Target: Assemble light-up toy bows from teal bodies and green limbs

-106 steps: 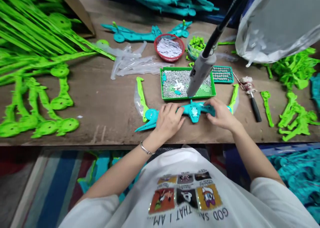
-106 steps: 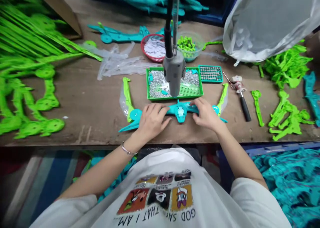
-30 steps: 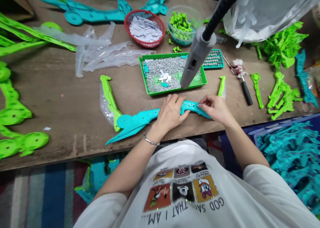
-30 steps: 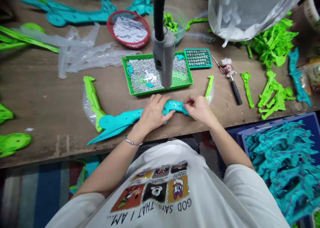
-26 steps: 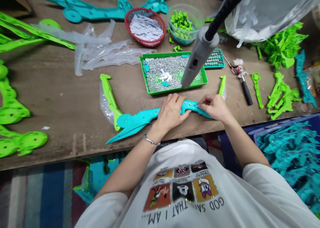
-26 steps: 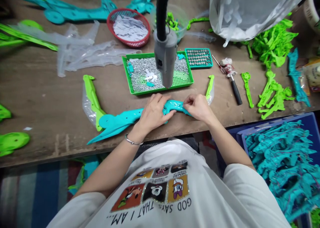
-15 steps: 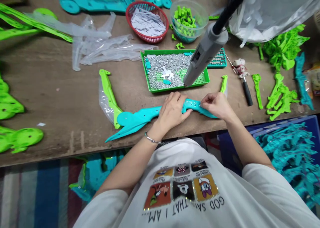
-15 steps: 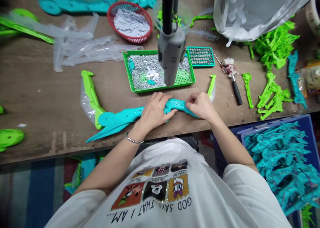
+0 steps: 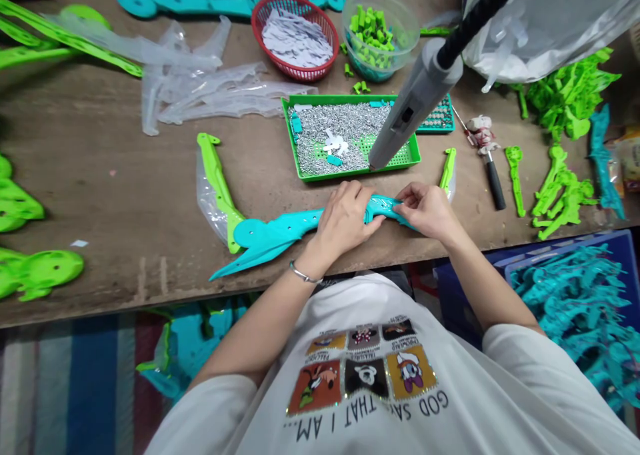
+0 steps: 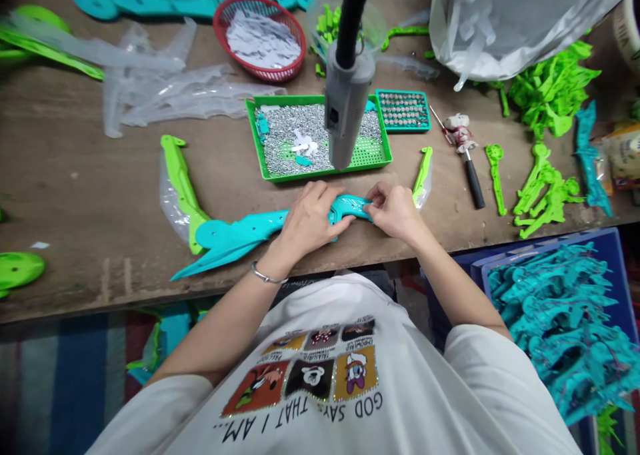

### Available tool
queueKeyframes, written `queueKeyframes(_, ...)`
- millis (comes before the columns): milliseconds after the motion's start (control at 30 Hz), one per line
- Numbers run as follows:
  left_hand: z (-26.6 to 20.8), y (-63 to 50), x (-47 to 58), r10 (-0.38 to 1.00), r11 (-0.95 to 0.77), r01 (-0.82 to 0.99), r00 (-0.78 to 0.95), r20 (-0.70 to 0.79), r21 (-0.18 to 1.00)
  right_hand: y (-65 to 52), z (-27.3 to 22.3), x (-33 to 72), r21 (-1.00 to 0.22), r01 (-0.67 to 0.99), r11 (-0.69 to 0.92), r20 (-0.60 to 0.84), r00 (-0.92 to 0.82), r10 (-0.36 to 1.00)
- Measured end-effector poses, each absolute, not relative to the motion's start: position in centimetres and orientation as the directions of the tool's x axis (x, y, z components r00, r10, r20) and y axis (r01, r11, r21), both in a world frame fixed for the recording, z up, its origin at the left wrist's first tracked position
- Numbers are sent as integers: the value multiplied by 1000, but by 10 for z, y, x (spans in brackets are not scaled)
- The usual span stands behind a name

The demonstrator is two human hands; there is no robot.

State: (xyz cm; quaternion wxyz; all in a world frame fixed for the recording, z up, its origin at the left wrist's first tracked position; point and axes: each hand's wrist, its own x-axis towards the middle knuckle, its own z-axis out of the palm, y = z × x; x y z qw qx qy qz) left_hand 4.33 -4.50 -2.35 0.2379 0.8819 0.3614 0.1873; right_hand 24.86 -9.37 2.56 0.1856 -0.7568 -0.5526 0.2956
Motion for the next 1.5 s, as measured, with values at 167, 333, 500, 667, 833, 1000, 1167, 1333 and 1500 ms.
queueKeyframes(167, -26, -46, 43, 725, -628, 541, 667, 169, 560, -100, 21, 251, -667, 677, -311, -185, 253, 949)
queueKeyframes(333, -29, -43, 44, 723, -637, 533, 663, 193, 557, -99, 12, 247, -620, 732, -282, -145, 247, 958)
queueKeyframes(500, -19, -44, 36, 663, -678, 478, 725, 184, 559, -106, 12, 259, -714, 667, -212, -107, 196, 975)
queueKeyframes(667, -8, -63, 17, 646, -715, 559, 758, 90, 421, -151, 22, 302, -680, 732, 42, 184, 115, 976)
queueKeyframes(833, -11, -65, 14, 621, -753, 585, 784, 29, 303, -195, -1, 317, -398, 887, 234, 276, -128, 953)
queueKeyframes(1000, 14, -47, 16, 584, -795, 551, 809, 74, 254, -188, -10, 319, -222, 935, 276, 489, -139, 861)
queueKeyframes(1167, 60, -28, 18, 588, -786, 550, 806, 70, 282, -164, 24, 322, -31, 953, 303, 582, -229, 780)
queueKeyframes(1333, 80, -14, 25, 626, -759, 600, 779, 31, 253, -147, 50, 322, 6, 943, 333, 649, -257, 716)
queueKeyframes(1500, 89, -26, 15, 617, -783, 585, 772, 151, 211, -133, 66, 337, -84, 911, 404, 603, -277, 749)
